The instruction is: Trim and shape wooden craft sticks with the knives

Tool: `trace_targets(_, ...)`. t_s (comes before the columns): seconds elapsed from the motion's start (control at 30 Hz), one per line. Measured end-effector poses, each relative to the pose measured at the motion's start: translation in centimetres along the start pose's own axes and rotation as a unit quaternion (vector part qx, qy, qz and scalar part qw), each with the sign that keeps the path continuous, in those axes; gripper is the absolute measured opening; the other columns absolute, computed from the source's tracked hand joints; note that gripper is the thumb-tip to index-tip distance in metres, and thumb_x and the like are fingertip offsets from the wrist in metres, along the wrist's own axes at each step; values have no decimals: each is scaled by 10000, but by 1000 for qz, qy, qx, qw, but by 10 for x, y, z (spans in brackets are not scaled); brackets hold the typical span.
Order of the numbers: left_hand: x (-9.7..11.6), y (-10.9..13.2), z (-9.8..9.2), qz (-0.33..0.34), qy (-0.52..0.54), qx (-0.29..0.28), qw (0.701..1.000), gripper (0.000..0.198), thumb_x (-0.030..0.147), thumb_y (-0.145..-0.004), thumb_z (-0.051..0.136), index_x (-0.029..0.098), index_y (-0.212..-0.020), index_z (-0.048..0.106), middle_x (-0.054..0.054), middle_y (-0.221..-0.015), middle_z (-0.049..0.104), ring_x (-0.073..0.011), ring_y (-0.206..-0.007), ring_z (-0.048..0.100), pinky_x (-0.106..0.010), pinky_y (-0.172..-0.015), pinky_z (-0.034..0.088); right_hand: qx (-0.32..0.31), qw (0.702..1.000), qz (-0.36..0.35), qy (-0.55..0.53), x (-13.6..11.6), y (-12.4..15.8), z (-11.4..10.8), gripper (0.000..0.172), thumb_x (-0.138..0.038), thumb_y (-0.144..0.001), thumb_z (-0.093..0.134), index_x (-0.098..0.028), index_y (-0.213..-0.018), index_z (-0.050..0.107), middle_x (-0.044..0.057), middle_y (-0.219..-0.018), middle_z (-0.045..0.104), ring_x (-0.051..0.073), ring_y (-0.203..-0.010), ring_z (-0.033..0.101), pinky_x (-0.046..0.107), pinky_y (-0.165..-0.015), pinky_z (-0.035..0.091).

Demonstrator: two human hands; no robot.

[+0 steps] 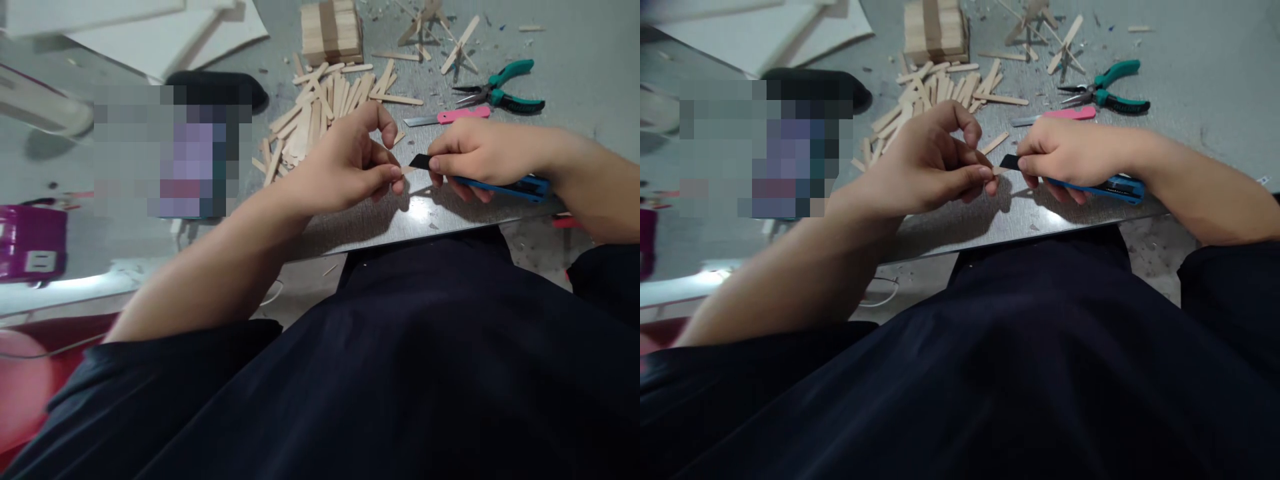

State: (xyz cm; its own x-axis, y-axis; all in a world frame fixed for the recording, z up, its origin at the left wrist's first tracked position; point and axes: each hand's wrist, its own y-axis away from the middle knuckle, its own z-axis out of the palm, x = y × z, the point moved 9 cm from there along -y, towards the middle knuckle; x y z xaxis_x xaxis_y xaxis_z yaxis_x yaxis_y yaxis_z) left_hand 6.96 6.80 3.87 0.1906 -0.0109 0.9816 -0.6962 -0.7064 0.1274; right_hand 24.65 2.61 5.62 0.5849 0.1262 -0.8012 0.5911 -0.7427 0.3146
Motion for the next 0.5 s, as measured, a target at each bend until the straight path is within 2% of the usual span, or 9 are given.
trace_targets(0.13, 2, -2, -8, -4, 37, 60, 998, 477, 0, -931, 942, 282, -1155, 629, 49, -769, 822, -124, -507, 677, -223, -499, 461, 39, 999, -17, -18, -7, 3, -8, 357, -416, -1327, 673, -227, -1063, 820, -27, -697, 715, 125, -517, 584, 274, -534, 441)
trace_targets(0.2, 5, -3, -9, 1, 41, 85, 996, 413, 0, -977, 908, 260, -1180, 660, 35, -789, 834, -121, -508, 691, -217, -493, 472, 66, 997, -18, -18, -6, 3, -13, 357, -434, -1330, 664, -227, -1086, 823, -23, -705, 731, 126, -511, 573, 283, -543, 450)
trace_targets(0.37, 7, -6, -8, 7, 40, 140, 989, 229, 5, -1093, 805, 204, -1169, 723, 7, -806, 848, -137, -607, 809, -231, -630, 661, 142, 989, -50, 1, -4, 5, -24, 431, -621, -1302, 744, -249, -1097, 822, -13, -767, 752, 145, -590, 618, 320, -643, 478)
trace_targets(0.5, 1, -7, -5, 0, 48, 164, 985, 226, 62, -1140, 852, 197, -1033, 706, -22, -806, 853, -150, -678, 855, -247, -713, 722, 199, 970, -66, 126, -15, 10, -23, 311, -452, -1302, 651, -259, -1091, 774, 25, -850, 782, 214, -721, 667, 391, -772, 498)
